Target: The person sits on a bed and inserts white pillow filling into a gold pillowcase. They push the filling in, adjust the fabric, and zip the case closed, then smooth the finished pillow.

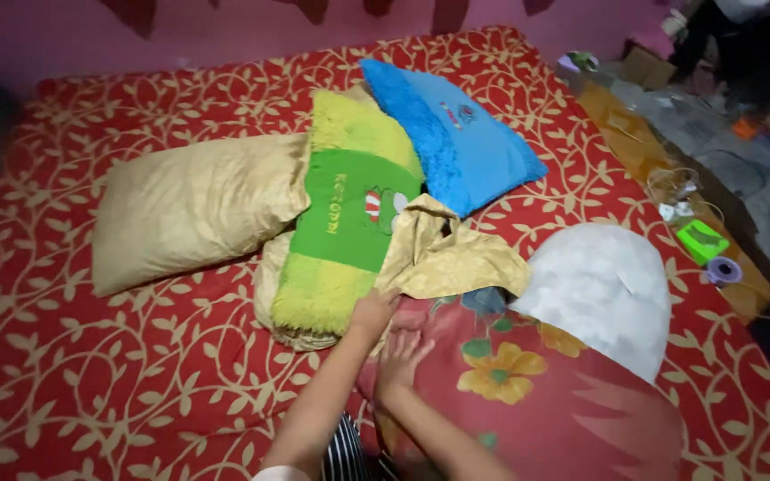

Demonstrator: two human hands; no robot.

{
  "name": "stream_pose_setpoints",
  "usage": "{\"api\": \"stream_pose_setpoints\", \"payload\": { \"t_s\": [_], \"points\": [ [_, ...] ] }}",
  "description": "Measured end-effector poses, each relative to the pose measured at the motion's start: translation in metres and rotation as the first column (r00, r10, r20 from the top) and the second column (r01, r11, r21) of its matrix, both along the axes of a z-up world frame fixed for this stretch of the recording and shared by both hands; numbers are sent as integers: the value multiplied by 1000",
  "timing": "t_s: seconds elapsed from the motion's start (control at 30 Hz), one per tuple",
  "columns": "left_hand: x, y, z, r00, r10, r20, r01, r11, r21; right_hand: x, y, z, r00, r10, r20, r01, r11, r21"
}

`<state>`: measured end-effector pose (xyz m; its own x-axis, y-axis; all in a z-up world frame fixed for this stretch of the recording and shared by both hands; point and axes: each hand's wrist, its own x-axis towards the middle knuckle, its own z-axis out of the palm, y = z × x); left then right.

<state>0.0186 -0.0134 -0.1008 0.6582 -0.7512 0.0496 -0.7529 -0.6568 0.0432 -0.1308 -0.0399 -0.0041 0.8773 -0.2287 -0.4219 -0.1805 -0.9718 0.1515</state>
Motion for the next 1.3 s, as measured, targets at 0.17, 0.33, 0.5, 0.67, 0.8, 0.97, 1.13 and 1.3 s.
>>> {"api": "stream_pose_setpoints", "payload": {
  "t_s": [0.17,0.33,0.5,0.67,0.8,0.97,1.13,1.3],
  "points": [
    [-12,7,31,962,188,-196,-194,981,-11,27,-13,-13,991,-21,134,7,994,108],
    [-9,26,79,995,75,73,-73,997,-35,-11,-98,-9,814,-327,481,-12,818,575],
    [-6,42,126,987,129,-94,-156,902,-403,-67,-167,38,427,-694,580,-192,557,808],
    [-46,19,187,984,-174,48,167,777,-607,-75,-167,81,275,-652,707,-192,683,705],
    [-102,16,242,952,-286,110,304,836,-456,-51,-141,67,338,-591,732,-223,706,673],
    [-163,16,244,787,-510,347,582,800,-147,-33,-138,54,565,-733,378,-248,287,925],
    [-234,18,226,737,-591,328,663,726,-181,-39,-127,85,842,-508,-180,-83,-452,888],
    [-207,26,220,870,-123,477,435,648,-626,-43,-178,120,687,-713,-140,-262,-422,868]
  ]
}}
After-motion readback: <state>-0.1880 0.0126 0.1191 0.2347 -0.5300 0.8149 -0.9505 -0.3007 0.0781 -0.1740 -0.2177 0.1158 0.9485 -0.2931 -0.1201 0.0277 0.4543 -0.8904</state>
